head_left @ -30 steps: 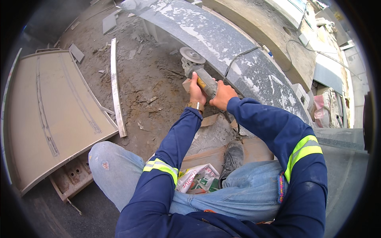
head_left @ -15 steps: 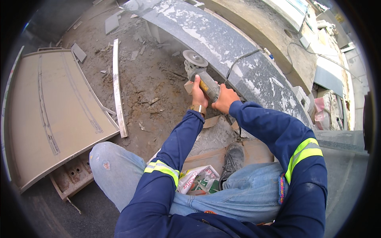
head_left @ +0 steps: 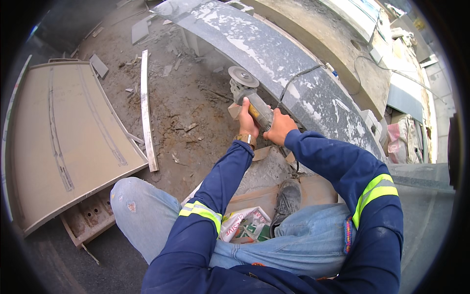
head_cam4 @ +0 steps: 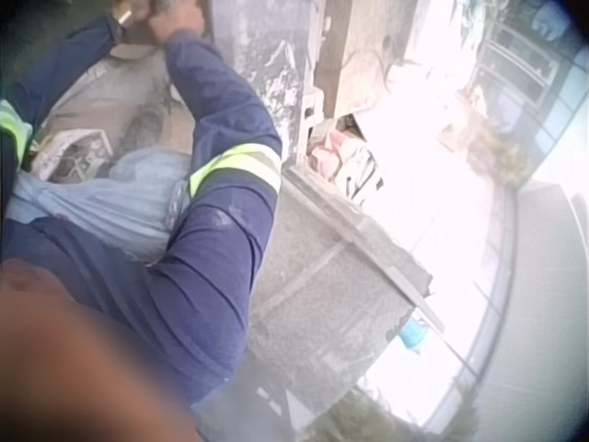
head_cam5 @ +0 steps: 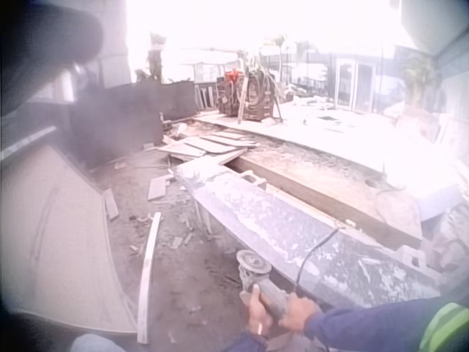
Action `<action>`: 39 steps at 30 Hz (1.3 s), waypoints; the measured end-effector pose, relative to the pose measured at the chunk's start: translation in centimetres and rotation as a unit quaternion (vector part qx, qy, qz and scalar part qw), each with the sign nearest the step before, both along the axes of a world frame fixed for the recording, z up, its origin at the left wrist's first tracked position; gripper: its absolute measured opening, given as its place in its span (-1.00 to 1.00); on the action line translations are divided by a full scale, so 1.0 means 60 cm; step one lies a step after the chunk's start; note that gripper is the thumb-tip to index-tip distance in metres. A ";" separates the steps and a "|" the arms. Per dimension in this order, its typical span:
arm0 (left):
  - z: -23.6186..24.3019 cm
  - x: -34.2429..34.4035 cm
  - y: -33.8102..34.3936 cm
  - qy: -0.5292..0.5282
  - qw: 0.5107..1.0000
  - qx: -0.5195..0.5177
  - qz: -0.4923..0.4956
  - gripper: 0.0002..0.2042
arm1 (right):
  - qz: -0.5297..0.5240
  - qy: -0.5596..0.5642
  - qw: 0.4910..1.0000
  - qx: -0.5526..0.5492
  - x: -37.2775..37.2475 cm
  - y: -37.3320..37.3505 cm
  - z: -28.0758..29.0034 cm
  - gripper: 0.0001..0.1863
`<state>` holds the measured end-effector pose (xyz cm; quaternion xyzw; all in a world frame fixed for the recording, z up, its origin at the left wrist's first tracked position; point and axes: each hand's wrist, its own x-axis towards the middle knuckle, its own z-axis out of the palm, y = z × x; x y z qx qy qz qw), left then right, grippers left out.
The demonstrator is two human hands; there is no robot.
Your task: The person sits on the ground and uses an angle grinder to cut or grind a concrete slab. The person holds the tool with both hands and moves it along the edge of the slab, generating dust.
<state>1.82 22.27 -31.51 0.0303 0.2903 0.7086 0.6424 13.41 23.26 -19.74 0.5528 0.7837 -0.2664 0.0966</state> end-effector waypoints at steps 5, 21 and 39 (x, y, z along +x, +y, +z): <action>-0.006 0.003 0.001 0.003 1.000 -0.001 0.012 -0.39 | 0.001 0.001 1.000 0.001 0.001 -0.002 0.002 -0.24; 0.010 -0.017 0.010 -0.009 1.000 -0.004 -0.006 -0.40 | -0.015 0.016 1.000 0.016 -0.015 0.008 -0.010 -0.21; -0.004 -0.038 0.034 -0.009 1.000 0.000 -0.005 -0.41 | -0.013 0.017 0.999 0.026 -0.033 0.024 -0.016 -0.18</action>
